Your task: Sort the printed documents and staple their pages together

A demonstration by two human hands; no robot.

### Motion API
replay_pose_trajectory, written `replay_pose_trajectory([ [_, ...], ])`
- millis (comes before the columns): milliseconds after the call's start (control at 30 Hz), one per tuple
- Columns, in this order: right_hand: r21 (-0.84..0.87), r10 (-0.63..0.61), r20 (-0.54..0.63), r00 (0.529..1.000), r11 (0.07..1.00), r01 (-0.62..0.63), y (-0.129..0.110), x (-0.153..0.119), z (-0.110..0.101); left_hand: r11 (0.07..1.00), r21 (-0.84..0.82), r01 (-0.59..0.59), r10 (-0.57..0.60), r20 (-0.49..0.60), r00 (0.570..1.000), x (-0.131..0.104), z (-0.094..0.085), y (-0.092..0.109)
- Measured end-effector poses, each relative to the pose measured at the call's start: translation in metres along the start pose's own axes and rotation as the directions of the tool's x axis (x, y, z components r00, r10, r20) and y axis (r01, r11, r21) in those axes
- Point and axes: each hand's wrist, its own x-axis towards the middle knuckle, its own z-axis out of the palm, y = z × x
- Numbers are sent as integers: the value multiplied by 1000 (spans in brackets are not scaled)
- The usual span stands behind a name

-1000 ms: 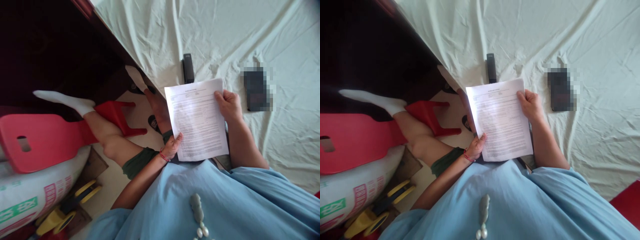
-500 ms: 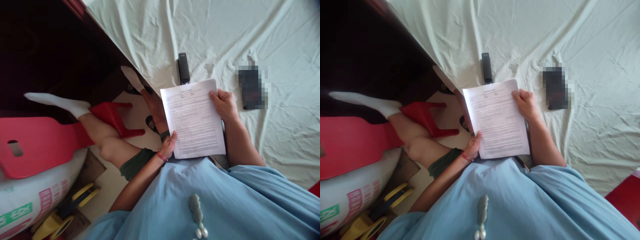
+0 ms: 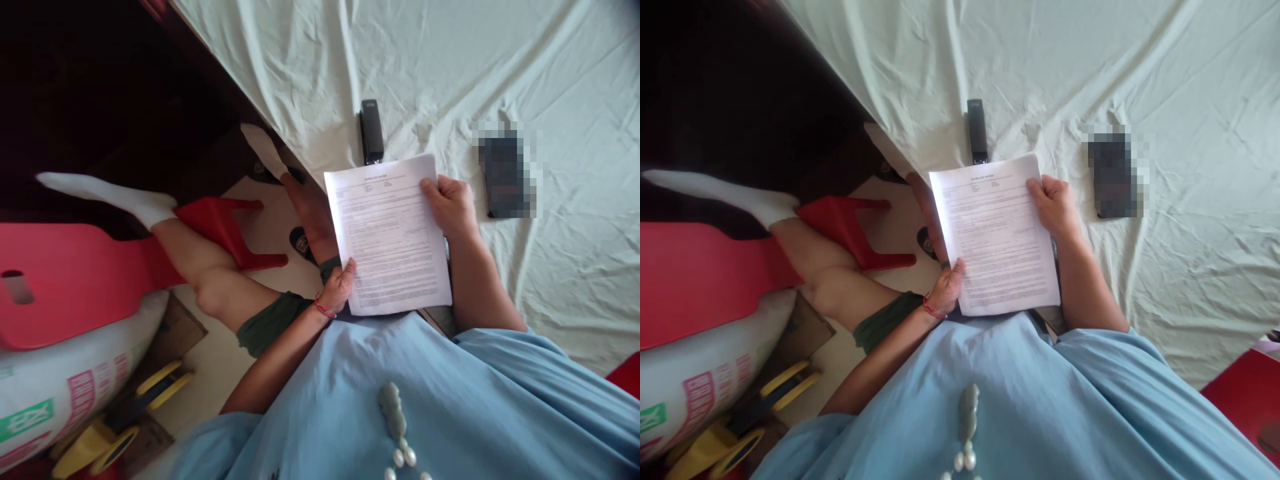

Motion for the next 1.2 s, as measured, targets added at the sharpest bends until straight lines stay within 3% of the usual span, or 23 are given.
replay_pose_trajectory([
  [200,-45,-1,-15,1000,999,0,0,-2,-2,997,78,-26,26,3,1000,2,-8,5],
  [500,3,18,7,1000,1000,-18,9,1,-3,931,332,-154,186,-66,980,12,-25,40],
  [633,7,16,5,1000,1000,-16,8,1,-3,963,230,-139,166,-100,981,17,-21,45],
  [833,31,29,5,1000,999,-29,0,0,-2,999,-35,-24,22,-59,998,15,-15,45],
  [1033,42,61,-12,998,997,-60,0,-4,-7,999,-44,7,-8,-31,999,11,-12,48],
  [1200,-122,44,1,999,992,-43,6,-18,-26,1000,-25,-11,10,-72,997,9,-8,48],
])
